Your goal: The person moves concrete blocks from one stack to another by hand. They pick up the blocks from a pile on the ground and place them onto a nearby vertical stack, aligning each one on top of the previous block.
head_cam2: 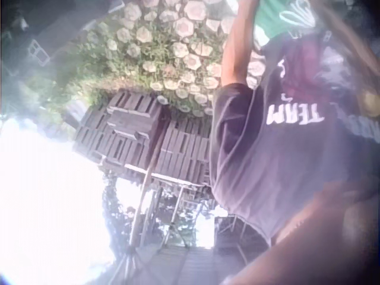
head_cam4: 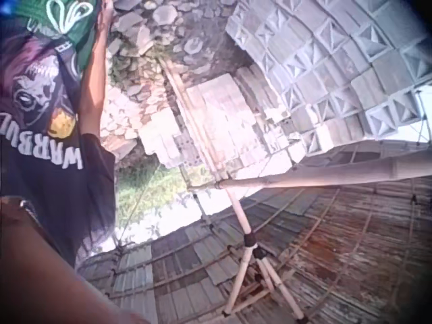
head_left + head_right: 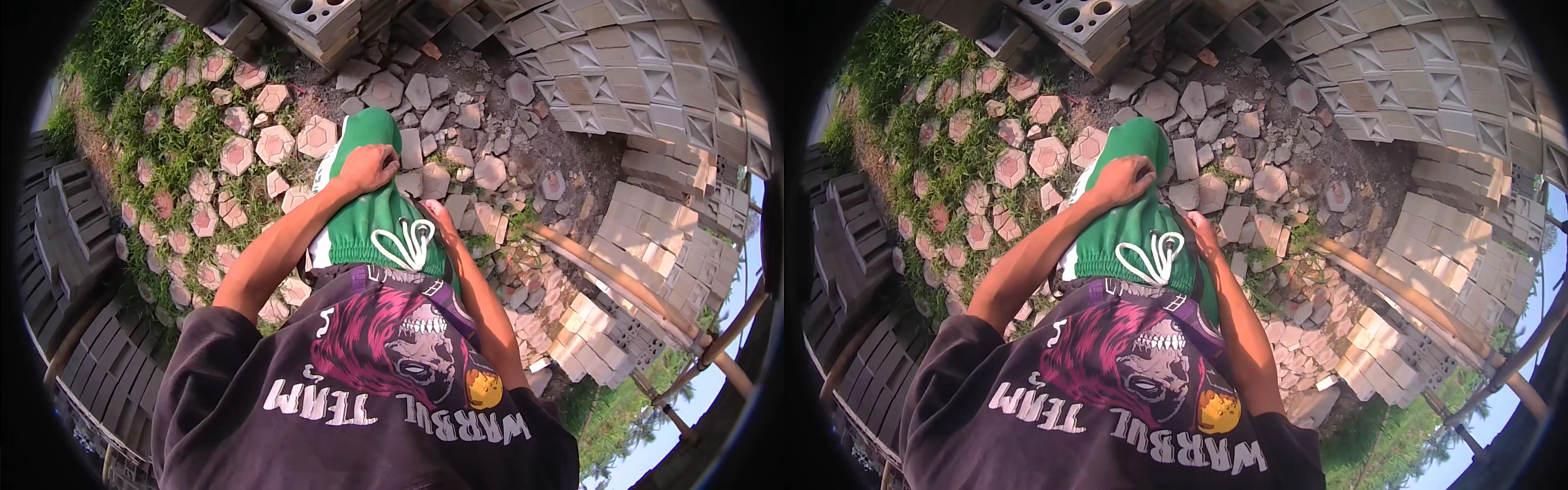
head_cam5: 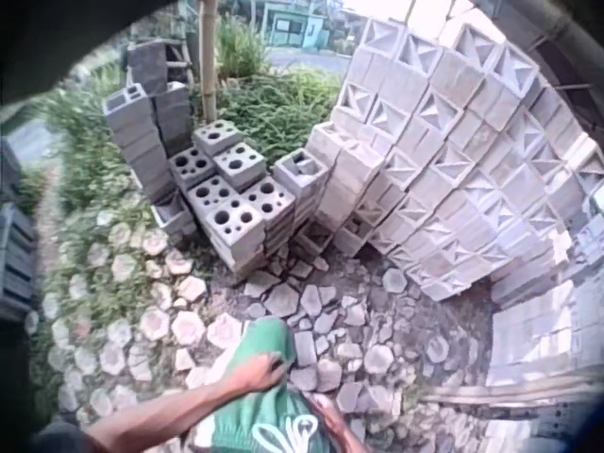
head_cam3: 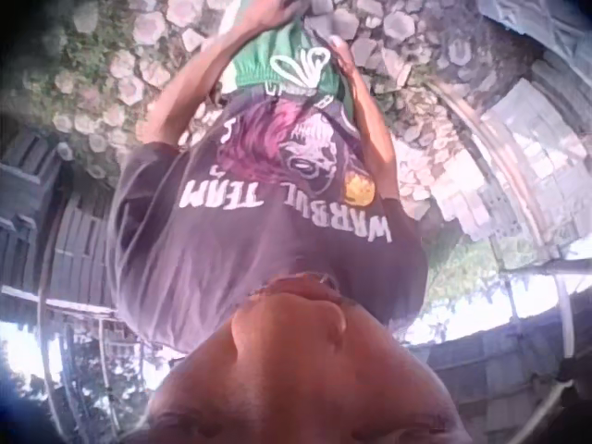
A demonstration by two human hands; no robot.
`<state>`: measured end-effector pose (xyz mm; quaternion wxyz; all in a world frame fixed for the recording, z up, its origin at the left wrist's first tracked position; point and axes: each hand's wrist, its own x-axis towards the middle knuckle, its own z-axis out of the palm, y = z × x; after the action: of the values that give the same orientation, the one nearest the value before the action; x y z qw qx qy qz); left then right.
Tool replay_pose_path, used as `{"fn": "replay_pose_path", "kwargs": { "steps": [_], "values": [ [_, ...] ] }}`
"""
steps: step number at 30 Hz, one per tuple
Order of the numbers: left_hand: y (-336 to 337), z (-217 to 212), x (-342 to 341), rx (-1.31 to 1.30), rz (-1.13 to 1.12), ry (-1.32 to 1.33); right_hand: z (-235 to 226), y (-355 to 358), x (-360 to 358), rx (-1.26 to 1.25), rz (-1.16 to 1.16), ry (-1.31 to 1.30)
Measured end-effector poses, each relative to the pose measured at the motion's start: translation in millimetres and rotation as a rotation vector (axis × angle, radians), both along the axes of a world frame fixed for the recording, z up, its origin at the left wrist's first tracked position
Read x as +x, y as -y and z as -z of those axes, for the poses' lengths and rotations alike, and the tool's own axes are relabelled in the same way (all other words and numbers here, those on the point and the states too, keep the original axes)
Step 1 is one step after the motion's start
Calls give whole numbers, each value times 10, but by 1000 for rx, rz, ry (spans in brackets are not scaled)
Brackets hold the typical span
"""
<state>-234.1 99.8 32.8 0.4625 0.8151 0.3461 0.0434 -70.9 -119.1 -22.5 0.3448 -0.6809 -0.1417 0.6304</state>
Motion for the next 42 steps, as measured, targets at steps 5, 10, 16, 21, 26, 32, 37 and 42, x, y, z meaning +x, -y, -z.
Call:
{"fn": "replay_pose_path", "kwargs": {
  "steps": [5,10,16,21,26,32,37,42],
  "values": [
    [-48,417,707,-31,-39,-57,132,-140,664,-48,-27,-38],
    [-378,428,1510,80,-60,-102,215,-493,1504,-50,-169,91],
    [-664,437,2272,-240,-179,-216,159,-1090,2337,-150,-456,366],
    [-870,510,2518,-329,-249,-208,-109,-1931,2527,-195,-555,423],
    [-1115,580,2812,-513,-471,-253,-11,-2237,2774,-369,-583,363],
    [-1353,727,3061,-533,-666,-246,271,-2684,3233,-243,-679,226],
    [-1579,971,3198,-650,-1021,-64,932,-3155,3521,-283,-703,134],
    [-1824,1554,3498,-355,-1069,-97,1827,-3687,3789,-430,-744,125]
  ]
}}
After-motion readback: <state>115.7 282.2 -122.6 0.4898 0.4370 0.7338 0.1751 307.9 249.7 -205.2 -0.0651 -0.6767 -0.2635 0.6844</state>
